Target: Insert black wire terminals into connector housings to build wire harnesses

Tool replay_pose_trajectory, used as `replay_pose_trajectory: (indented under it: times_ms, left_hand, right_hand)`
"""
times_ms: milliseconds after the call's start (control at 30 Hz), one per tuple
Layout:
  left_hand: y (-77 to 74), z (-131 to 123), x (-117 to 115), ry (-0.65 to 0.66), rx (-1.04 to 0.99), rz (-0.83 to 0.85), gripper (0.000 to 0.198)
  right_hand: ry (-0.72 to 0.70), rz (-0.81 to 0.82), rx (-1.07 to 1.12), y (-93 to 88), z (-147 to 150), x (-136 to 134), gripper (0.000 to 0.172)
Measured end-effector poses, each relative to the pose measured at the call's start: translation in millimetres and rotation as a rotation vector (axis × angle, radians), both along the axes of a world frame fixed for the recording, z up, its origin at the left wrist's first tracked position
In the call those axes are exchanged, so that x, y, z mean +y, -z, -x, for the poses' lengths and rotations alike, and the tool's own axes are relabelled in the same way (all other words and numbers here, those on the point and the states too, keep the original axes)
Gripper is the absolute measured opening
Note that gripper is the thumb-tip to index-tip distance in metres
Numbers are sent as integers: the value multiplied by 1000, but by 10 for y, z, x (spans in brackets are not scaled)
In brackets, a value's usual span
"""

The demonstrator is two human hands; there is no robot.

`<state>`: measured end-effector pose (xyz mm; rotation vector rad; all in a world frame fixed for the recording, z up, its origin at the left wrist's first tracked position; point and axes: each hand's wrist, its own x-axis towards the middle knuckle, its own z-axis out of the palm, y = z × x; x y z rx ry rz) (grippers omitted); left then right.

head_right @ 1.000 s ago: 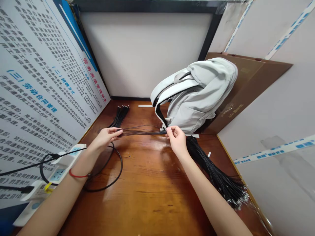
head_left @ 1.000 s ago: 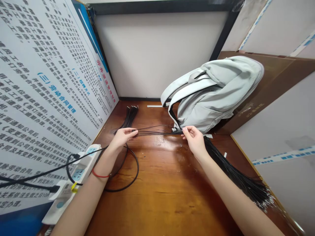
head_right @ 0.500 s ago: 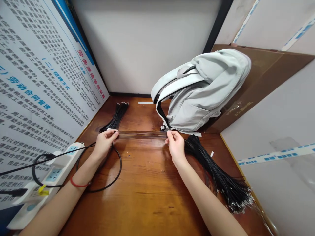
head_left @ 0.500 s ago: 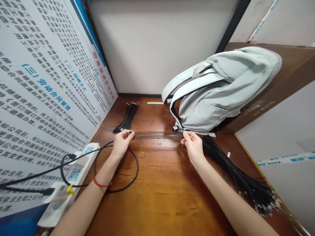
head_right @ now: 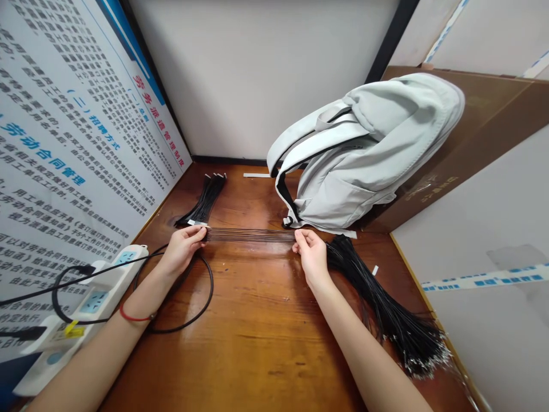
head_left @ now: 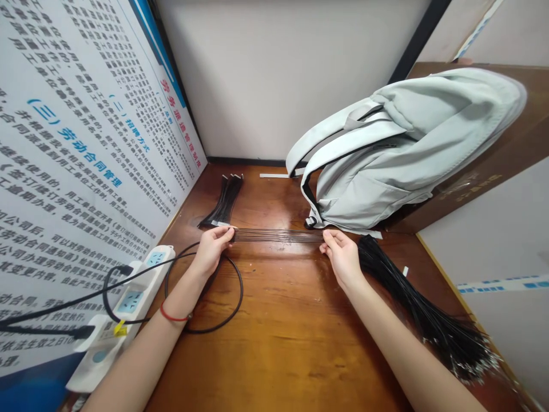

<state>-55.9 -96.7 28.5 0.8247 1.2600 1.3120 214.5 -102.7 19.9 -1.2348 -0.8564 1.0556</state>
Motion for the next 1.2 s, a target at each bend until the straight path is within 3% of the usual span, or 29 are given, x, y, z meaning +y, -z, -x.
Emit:
replay_pose_trajectory:
  times_ms: [300,433,600,733,833,1000,1200]
  left_hand:
    - [25,36,5,-28,140,-96,40]
    - [23,63,-2,-63,127,-75,42]
    - [-35,62,-22,-123,45,-20,47]
    - [-85,56,-38,-108,22,-2,48]
    - [-117,42,-51,-93,5,-25,45]
    - [-166,7,-49,-200,-78,-96,44]
    - [-160,8,-14,-440,-139,-210,42]
  right_hand:
    - [-62,-2,138,-55,26,-31,34]
    - [-122,27,201,-77,24,-53,33]
    - [-152,43,123,-75,10,-69,33]
    - [-126,-24,42,-84,-4,-62,34]
    - [-74,-75,113,-98,23,-22,36]
    - [-121,-52,349,-104,260,146,39]
    - [-251,37,414,-4,685,329,30]
